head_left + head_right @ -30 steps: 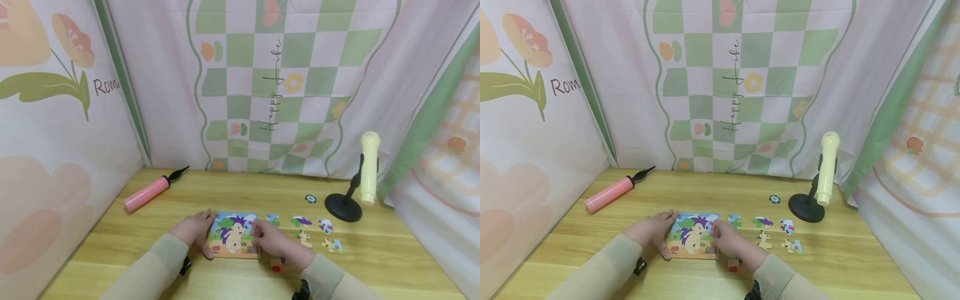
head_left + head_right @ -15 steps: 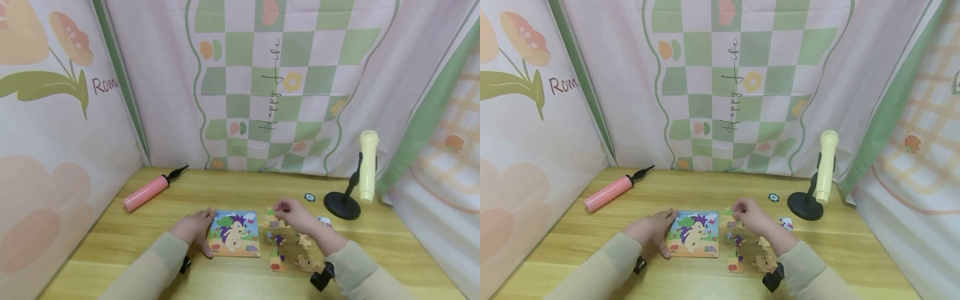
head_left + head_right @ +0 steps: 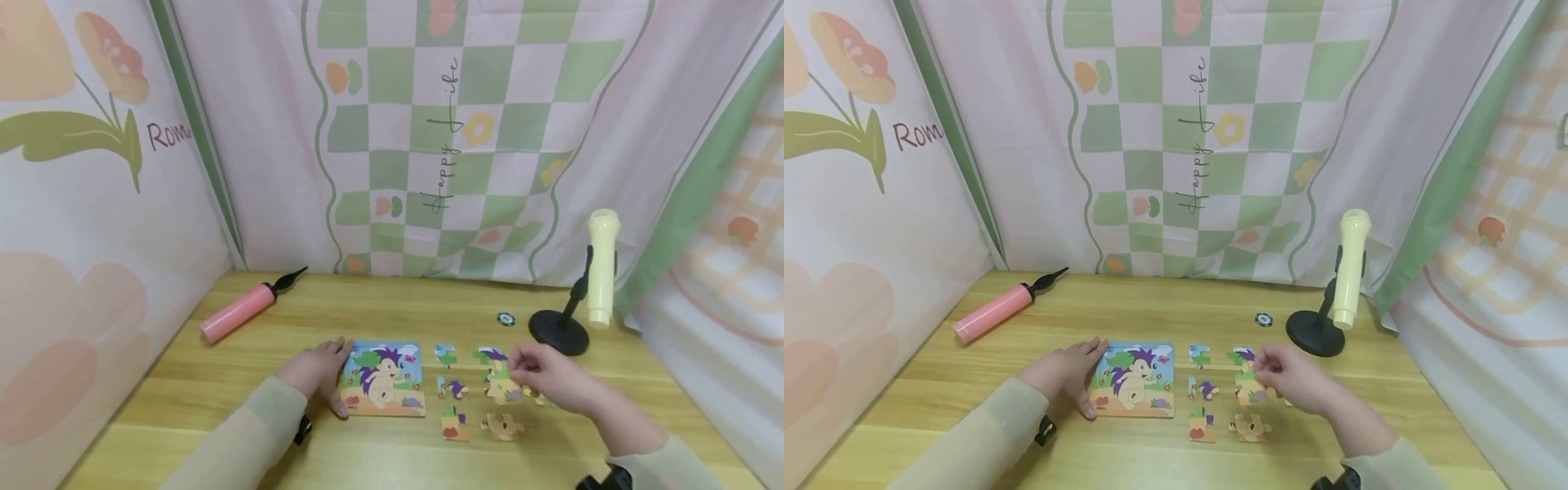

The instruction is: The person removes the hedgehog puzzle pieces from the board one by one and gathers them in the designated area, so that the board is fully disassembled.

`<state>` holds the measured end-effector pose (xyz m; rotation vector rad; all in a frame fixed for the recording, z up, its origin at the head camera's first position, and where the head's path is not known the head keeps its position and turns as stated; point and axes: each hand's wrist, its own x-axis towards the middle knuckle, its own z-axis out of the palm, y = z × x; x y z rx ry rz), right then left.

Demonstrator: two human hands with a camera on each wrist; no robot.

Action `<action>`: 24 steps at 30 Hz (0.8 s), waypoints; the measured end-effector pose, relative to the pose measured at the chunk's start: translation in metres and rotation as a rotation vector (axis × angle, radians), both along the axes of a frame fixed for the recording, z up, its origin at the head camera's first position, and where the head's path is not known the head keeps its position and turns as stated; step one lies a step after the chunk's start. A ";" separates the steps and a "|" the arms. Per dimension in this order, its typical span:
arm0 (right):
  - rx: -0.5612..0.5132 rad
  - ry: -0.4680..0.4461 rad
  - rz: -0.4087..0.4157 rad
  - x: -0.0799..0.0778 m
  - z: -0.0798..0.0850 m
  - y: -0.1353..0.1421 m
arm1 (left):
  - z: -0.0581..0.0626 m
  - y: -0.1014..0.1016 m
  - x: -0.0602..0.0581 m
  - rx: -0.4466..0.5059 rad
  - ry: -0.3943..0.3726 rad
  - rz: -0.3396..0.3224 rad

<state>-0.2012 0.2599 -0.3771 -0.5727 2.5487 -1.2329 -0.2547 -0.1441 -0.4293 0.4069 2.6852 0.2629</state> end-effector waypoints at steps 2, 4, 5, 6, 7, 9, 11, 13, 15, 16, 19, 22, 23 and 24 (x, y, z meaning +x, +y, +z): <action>-0.011 -0.026 0.025 0.005 -0.011 0.013 | 0.000 0.000 -0.001 -0.010 0.004 -0.005; -0.021 -0.030 0.036 0.010 -0.022 0.026 | 0.000 -0.001 -0.002 -0.012 0.004 -0.008; -0.027 -0.029 0.035 0.012 -0.028 0.032 | 0.001 -0.001 -0.002 -0.011 0.004 -0.010; -0.024 -0.025 0.027 0.014 -0.033 0.037 | 0.000 -0.001 -0.002 -0.011 0.002 -0.010; -0.022 -0.026 0.021 0.016 -0.037 0.043 | 0.000 -0.001 -0.002 -0.014 0.000 -0.011; -0.018 -0.028 0.002 0.019 -0.046 0.053 | 0.000 0.000 -0.001 -0.012 -0.003 -0.011; 0.003 -0.040 -0.036 0.022 -0.052 0.061 | -0.001 -0.001 -0.001 -0.006 -0.006 -0.004; 0.028 -0.049 -0.077 0.024 -0.057 0.068 | -0.001 -0.001 0.000 -0.002 -0.010 0.004; 0.049 -0.067 -0.124 0.025 -0.060 0.072 | 0.000 -0.001 0.001 0.007 -0.014 0.014; 0.056 -0.071 -0.142 0.026 -0.062 0.073 | 0.000 -0.001 0.001 0.009 -0.014 0.017; 0.077 -0.057 -0.165 0.027 -0.066 0.076 | 0.000 -0.001 0.002 0.012 -0.011 0.016; 0.104 -0.014 -0.168 0.026 -0.070 0.077 | 0.000 -0.001 0.002 0.015 -0.007 0.009; 0.117 -0.001 -0.167 0.026 -0.071 0.077 | 0.000 -0.001 0.002 0.016 -0.008 0.007; 0.127 0.010 -0.165 0.025 -0.072 0.077 | -0.001 -0.001 0.001 0.017 -0.008 0.006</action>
